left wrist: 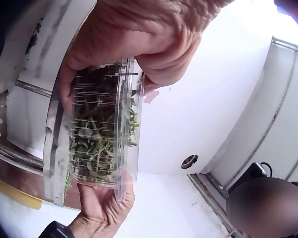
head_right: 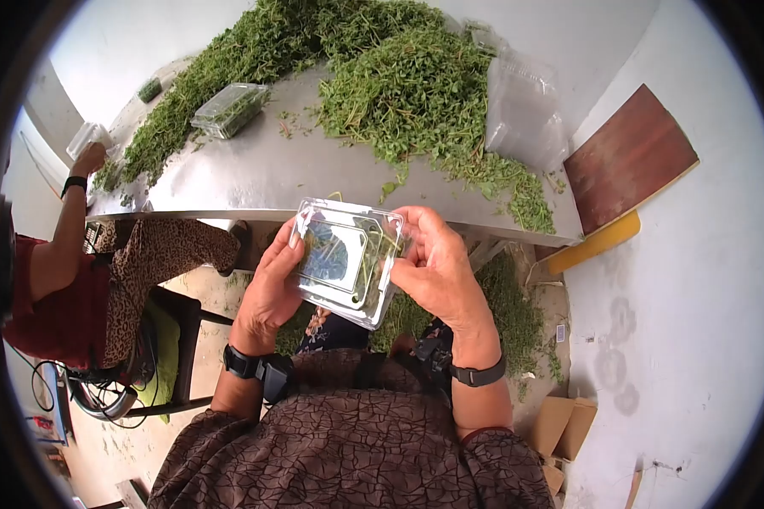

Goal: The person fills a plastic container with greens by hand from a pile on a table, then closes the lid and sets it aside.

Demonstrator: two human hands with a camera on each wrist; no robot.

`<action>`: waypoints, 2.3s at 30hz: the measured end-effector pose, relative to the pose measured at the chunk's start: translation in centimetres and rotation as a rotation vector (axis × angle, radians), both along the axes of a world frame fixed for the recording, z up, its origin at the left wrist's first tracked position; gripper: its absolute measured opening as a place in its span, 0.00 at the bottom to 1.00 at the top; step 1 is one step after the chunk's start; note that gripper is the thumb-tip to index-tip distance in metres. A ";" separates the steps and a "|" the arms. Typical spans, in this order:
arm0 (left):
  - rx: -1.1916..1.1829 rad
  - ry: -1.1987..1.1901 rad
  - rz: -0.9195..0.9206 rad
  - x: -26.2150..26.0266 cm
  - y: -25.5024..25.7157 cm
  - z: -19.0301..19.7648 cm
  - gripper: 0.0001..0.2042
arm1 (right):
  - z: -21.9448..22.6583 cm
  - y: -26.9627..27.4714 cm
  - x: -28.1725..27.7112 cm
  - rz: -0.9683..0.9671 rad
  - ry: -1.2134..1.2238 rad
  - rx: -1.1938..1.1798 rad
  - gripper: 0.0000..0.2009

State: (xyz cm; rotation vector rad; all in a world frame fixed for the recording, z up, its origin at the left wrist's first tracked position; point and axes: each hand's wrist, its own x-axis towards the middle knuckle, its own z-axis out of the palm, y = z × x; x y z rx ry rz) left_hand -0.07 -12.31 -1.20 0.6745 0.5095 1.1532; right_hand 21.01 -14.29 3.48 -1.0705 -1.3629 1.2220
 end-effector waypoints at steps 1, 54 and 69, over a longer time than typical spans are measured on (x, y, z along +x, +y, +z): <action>-0.003 0.024 0.019 0.1 0.0 0.4 0.21 | 0.1 0.1 0.0 -0.003 0.000 0.008 0.20; 0.353 0.610 0.347 1.2 13.0 2.2 0.21 | -1.1 7.6 4.6 -0.179 -0.101 -0.031 0.13; 0.339 0.417 0.368 0.2 14.9 1.6 0.35 | -4.6 -10.8 15.0 -0.143 -0.160 -0.109 0.10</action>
